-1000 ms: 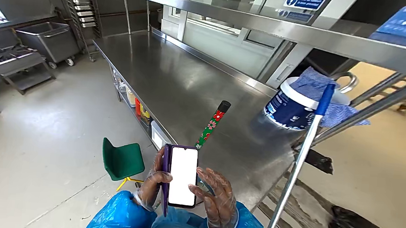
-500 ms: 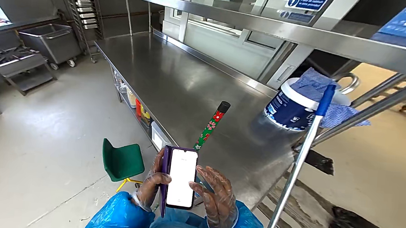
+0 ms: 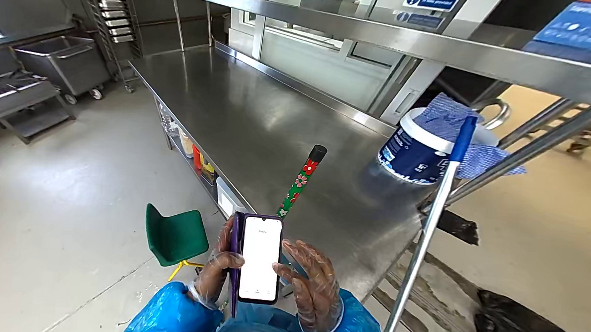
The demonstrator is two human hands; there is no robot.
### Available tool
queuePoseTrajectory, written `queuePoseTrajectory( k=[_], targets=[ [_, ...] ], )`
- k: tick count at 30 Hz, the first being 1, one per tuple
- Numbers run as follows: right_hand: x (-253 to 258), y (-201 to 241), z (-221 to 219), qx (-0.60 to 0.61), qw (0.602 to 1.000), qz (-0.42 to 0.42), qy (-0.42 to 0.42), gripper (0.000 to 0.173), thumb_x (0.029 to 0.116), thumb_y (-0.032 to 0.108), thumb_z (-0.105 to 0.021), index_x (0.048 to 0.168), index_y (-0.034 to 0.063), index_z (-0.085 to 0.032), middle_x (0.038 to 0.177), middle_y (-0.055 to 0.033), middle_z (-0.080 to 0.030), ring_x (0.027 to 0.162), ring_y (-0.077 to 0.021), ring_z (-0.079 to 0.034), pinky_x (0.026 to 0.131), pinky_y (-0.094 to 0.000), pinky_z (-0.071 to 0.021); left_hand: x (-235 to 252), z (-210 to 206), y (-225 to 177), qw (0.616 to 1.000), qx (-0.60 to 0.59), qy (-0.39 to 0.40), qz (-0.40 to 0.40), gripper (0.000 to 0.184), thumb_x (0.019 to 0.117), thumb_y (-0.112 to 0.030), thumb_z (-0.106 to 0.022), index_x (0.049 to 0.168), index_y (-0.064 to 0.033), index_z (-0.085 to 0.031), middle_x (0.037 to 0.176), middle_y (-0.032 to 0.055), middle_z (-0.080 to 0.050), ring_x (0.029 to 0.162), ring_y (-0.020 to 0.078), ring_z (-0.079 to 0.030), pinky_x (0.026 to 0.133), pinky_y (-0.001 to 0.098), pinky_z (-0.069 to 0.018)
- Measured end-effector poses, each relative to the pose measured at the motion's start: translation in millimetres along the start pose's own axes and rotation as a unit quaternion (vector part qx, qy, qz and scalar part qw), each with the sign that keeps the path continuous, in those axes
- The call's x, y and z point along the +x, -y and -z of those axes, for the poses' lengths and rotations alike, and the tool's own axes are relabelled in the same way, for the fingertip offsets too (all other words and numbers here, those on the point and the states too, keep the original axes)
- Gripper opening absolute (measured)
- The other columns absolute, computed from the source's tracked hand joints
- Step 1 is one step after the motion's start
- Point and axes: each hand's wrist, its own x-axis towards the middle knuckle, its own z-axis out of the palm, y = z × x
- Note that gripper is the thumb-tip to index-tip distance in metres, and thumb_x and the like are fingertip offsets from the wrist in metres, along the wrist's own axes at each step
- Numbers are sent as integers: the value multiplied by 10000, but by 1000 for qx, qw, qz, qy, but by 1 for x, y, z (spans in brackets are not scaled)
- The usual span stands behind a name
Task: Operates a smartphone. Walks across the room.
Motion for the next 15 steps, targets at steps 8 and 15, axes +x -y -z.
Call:
queuePoseTrajectory(
  k=[8, 15],
  targets=[
    [0, 0, 0, -7, 1000, 13, 11, 520, 1119, 464, -218, 1177, 300, -708, 1427, -11, -632, 1423, -212, -485, 1180, -406, -378, 1, 1, 1, 1000, -16, 2, -4, 989, 688, -226, -740, 1557, -152, -274, 1219, 27, -668, 1021, 78, -687, 865, 277, -577],
    [0, 0, -3, -3, 1000, 7, 6, 514, 1120, 464, -230, 1154, 296, -714, 1416, -11, -640, 1417, -209, -494, 1182, -406, -379, 2, 2, 1, 999, -35, 14, -6, 978, 702, -207, -738, 1559, -155, -269, 1224, 24, -669, 1023, 83, -691, 876, 281, -579]
  ],
)
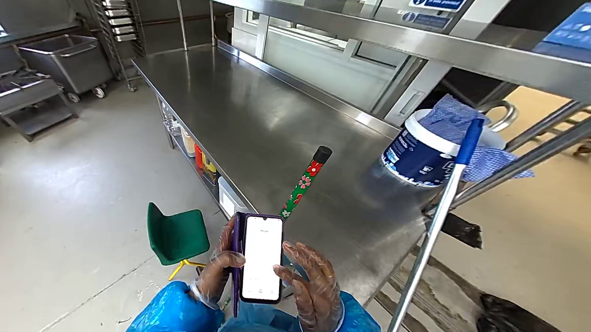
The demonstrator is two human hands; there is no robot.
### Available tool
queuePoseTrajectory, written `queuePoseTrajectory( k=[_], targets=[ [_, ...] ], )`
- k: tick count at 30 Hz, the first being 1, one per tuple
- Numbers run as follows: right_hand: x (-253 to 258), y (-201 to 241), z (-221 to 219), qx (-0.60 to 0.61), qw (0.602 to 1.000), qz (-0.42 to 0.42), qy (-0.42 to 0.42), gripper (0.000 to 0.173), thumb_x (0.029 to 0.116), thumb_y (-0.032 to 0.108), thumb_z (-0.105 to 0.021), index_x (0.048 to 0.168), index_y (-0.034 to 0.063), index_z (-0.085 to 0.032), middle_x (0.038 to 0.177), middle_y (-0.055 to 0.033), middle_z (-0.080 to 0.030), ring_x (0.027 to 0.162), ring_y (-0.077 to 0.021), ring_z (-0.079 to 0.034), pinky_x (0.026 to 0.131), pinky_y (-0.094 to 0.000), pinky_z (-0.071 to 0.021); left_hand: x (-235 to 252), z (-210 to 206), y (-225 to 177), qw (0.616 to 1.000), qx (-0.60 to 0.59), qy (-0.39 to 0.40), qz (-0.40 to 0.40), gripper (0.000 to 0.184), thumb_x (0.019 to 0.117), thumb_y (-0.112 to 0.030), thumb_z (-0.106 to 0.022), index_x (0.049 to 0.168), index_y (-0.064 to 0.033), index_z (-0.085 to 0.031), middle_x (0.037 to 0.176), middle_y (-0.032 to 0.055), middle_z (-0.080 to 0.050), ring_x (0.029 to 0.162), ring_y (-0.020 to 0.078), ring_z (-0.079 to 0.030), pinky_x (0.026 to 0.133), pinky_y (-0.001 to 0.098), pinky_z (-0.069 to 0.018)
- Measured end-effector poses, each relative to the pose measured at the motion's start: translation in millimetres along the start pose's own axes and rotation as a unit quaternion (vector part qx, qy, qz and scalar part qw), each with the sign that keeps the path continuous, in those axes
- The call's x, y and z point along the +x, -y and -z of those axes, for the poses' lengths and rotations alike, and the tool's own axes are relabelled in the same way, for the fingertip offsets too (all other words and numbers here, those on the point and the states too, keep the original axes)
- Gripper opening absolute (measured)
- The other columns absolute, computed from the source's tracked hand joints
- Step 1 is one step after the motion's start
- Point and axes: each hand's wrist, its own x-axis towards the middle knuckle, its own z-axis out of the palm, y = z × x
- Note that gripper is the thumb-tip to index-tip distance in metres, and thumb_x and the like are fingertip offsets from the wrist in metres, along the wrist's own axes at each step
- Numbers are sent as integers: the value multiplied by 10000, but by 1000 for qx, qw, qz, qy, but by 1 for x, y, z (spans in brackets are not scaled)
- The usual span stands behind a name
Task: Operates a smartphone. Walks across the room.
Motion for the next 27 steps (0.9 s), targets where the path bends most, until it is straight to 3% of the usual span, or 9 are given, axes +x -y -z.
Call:
queuePoseTrajectory(
  k=[6, 27],
  targets=[
    [0, -1, 0, -6, 1000, 9, 7, 502, 1121, 454, -223, 1194, 304, -697, 1433, -8, -625, 1415, -218, -496, 1172, -412, -397, -1, -1, -1, 1000, 9, -16, 2, 1012, 698, -221, -733, 1570, -124, -228, 1247, 38, -655, 1038, 85, -684, 878, 284, -577],
    [2, 0, -7, 3, 1000, 9, 4, 488, 1122, 445, -255, 1168, 284, -713, 1419, -10, -638, 1413, -207, -498, 1179, -398, -386, 3, 3, -1, 1000, -17, -5, 3, 970, 705, -189, -728, 1560, -152, -270, 1206, 26, -677, 1011, 85, -696, 865, 281, -583]
  ],
)
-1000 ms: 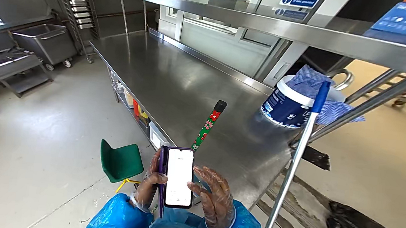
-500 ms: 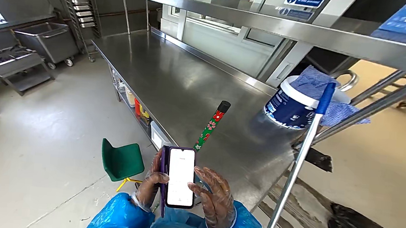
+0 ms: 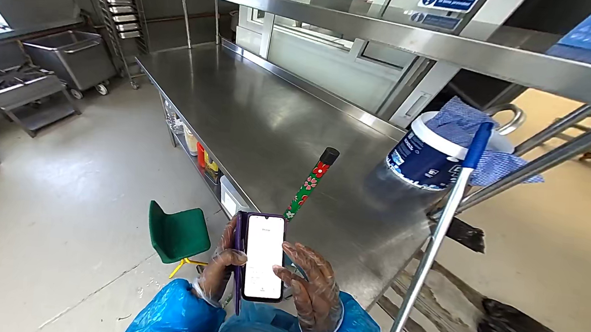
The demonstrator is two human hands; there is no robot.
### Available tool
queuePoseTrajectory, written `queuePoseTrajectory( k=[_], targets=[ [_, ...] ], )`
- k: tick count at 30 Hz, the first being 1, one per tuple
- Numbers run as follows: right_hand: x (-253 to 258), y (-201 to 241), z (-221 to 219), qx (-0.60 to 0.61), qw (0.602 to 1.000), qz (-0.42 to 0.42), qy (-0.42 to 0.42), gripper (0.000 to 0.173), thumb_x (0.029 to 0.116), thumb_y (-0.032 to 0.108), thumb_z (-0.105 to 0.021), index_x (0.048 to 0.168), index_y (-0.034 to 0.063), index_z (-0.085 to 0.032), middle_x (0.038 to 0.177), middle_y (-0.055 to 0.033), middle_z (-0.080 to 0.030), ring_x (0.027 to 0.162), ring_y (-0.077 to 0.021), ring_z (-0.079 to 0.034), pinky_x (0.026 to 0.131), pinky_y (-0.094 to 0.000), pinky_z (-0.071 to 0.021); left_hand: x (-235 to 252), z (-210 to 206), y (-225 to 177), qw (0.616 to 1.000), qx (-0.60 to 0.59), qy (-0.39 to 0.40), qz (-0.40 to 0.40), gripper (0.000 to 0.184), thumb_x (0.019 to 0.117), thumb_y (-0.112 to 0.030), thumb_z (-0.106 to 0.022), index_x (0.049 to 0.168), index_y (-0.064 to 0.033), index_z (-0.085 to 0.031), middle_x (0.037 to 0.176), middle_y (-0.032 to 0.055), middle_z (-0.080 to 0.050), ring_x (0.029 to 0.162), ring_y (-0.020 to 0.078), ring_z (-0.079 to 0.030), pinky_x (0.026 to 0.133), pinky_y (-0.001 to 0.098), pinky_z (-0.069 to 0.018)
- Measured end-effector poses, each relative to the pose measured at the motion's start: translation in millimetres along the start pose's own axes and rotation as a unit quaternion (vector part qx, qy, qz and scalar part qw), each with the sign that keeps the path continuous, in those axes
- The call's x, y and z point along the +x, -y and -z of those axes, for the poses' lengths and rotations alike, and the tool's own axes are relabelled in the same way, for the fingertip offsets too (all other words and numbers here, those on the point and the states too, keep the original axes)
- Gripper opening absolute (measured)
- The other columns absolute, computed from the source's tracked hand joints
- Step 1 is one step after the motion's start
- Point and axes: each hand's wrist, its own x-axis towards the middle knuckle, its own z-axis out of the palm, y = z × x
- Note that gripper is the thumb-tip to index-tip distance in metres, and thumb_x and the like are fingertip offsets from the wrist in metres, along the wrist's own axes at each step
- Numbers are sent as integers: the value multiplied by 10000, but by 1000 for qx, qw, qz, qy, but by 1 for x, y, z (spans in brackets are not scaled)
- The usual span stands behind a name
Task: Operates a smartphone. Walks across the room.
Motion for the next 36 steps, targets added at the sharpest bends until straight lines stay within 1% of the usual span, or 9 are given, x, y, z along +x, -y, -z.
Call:
queuePoseTrajectory(
  k=[3, 6, 9, 17, 23, 26, 32, 36],
  targets=[
    [0, 0, -1, -3, 1000, 5, 0, 498, 1124, 443, -249, 1151, 279, -719, 1416, -19, -641, 1413, -212, -499, 1178, -398, -387, 0, -1, -1, 1000, 3, -2, 4, 961, 703, -193, -730, 1555, -153, -288, 1197, 29, -681, 1000, 89, -699, 858, 283, -585],
    [1, -1, 0, -10, 1000, 9, 1, 504, 1124, 434, -246, 1149, 275, -724, 1407, -28, -647, 1410, -220, -502, 1176, -403, -387, 1, -2, 0, 1000, 11, -2, 4, 974, 701, -199, -726, 1564, -153, -275, 1215, 31, -672, 1010, 84, -693, 864, 280, -581],
    [2, -1, 0, -12, 1000, 13, 3, 507, 1125, 430, -240, 1141, 271, -722, 1390, -39, -656, 1398, -223, -513, 1168, -406, -391, 1, -4, -1, 1000, 24, -14, 7, 992, 692, -216, -725, 1564, -138, -258, 1204, 30, -669, 987, 78, -695, 836, 278, -587],
    [0, -3, 0, -12, 1000, 6, 4, 495, 1124, 430, -247, 1155, 282, -718, 1410, -28, -645, 1403, -226, -508, 1164, -413, -396, 5, -3, 2, 1000, 17, 10, 8, 993, 694, -211, -738, 1563, -156, -261, 1207, 36, -667, 990, 90, -698, 840, 281, -587],
    [0, -4, 1, -10, 1000, 6, 6, 490, 1124, 429, -253, 1155, 282, -720, 1404, -31, -648, 1402, -231, -509, 1167, -415, -395, 5, -3, 2, 1000, 9, 14, 7, 988, 703, -195, -734, 1568, -157, -259, 1221, 35, -668, 1001, 90, -696, 852, 281, -584],
    [0, -5, 0, -13, 1000, 11, 8, 494, 1124, 423, -245, 1164, 280, -716, 1412, -36, -644, 1401, -237, -511, 1163, -422, -398, 5, -4, 2, 1000, 7, 12, 8, 977, 701, -190, -730, 1560, -157, -265, 1200, 31, -675, 990, 88, -699, 850, 280, -585],
    [3, 0, -5, -6, 1000, -10, 5, 499, 1120, 452, -255, 1184, 298, -725, 1425, -29, -637, 1411, -227, -498, 1169, -420, -385, 6, -8, 3, 1000, 15, 9, 15, 972, 705, -186, -713, 1561, -140, -256, 1195, 14, -675, 993, 66, -692, 850, 262, -579],
    [5, 1, -8, -15, 1000, -7, 17, 510, 1118, 460, -251, 1190, 304, -732, 1435, -36, -631, 1419, -237, -489, 1181, -425, -367, 9, -7, 6, 999, 12, 29, 10, 985, 703, -196, -740, 1559, -133, -259, 1204, 26, -673, 1011, 82, -691, 866, 278, -578]
  ],
)
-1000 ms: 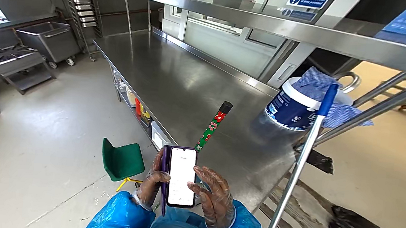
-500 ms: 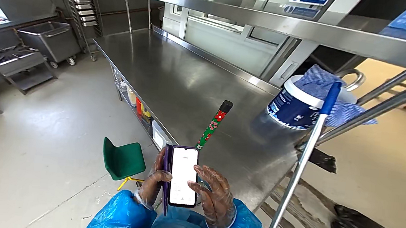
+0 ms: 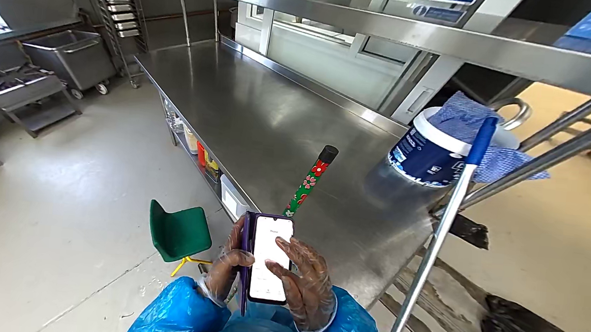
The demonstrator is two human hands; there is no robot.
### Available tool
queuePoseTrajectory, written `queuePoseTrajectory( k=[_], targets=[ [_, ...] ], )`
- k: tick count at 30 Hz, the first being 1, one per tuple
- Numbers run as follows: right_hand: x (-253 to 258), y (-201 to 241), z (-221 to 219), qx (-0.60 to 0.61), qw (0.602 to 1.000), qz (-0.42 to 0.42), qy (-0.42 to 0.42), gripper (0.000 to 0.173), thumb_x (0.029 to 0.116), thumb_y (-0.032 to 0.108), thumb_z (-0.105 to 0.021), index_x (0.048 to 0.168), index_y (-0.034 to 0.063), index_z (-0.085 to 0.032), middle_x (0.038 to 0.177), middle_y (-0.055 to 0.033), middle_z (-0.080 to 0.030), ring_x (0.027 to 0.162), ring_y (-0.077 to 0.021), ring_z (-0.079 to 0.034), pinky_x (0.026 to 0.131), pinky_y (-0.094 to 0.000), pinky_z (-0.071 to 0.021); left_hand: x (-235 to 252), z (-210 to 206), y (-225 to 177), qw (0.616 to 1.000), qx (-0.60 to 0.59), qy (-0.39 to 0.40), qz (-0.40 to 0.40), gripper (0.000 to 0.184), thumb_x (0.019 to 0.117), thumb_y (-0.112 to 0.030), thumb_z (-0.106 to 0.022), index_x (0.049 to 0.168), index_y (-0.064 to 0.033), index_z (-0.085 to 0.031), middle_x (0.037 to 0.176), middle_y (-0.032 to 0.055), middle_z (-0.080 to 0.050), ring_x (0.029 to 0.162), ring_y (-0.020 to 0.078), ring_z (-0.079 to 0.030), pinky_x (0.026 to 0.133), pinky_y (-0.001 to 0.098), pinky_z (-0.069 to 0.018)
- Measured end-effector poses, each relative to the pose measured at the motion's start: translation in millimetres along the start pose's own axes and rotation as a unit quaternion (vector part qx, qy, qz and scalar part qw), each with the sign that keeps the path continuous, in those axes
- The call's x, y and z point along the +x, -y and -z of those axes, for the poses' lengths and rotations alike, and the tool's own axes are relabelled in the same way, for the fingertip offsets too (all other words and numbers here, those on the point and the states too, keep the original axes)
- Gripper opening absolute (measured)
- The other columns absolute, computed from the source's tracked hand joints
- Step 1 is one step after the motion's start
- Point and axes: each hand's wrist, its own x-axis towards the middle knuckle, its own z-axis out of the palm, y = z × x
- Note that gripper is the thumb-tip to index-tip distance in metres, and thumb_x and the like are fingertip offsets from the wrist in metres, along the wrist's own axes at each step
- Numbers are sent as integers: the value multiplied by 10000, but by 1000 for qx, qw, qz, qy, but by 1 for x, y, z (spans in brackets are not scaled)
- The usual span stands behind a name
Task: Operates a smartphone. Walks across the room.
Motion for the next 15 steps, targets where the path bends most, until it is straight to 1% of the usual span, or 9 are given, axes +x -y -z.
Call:
queuePoseTrajectory(
  k=[4, 9, 12, 15],
  targets=[
    [1, 0, -4, 11, 1000, -10, 0, 482, 1110, 459, -298, 1178, 300, -748, 1433, -44, -632, 1415, -240, -492, 1179, -435, -373, 0, -2, 0, 1000, 26, -6, 5, 971, 702, -207, -719, 1554, -131, -262, 1217, 21, -656, 1020, 65, -676, 867, 266, -568],
    [0, -2, -6, 2, 1000, -6, 5, 470, 1111, 441, -301, 1178, 305, -747, 1438, -44, -630, 1418, -247, -492, 1182, -442, -371, 0, -3, 0, 1000, 20, -3, 6, 975, 706, -195, -715, 1559, -128, -248, 1231, 16, -655, 1033, 61, -672, 881, 266, -563],
    [0, -1, -5, 0, 1000, -4, 6, 497, 1113, 445, -275, 1181, 302, -746, 1436, -57, -632, 1419, -264, -493, 1178, -458, -376, 0, -3, 0, 1000, 21, -6, 6, 979, 707, -195, -712, 1564, -130, -242, 1247, 14, -647, 1045, 60, -669, 884, 264, -562],
    [1, 1, 2, 2, 1000, 8, -3, 535, 1117, 459, -209, 1220, 305, -711, 1447, -29, -620, 1428, -241, -480, 1185, -430, -367, 0, -1, 1, 1000, 16, -4, 8, 981, 705, -200, -717, 1564, -142, -244, 1245, 20, -645, 1042, 71, -671, 880, 268, -564]
  ],
)
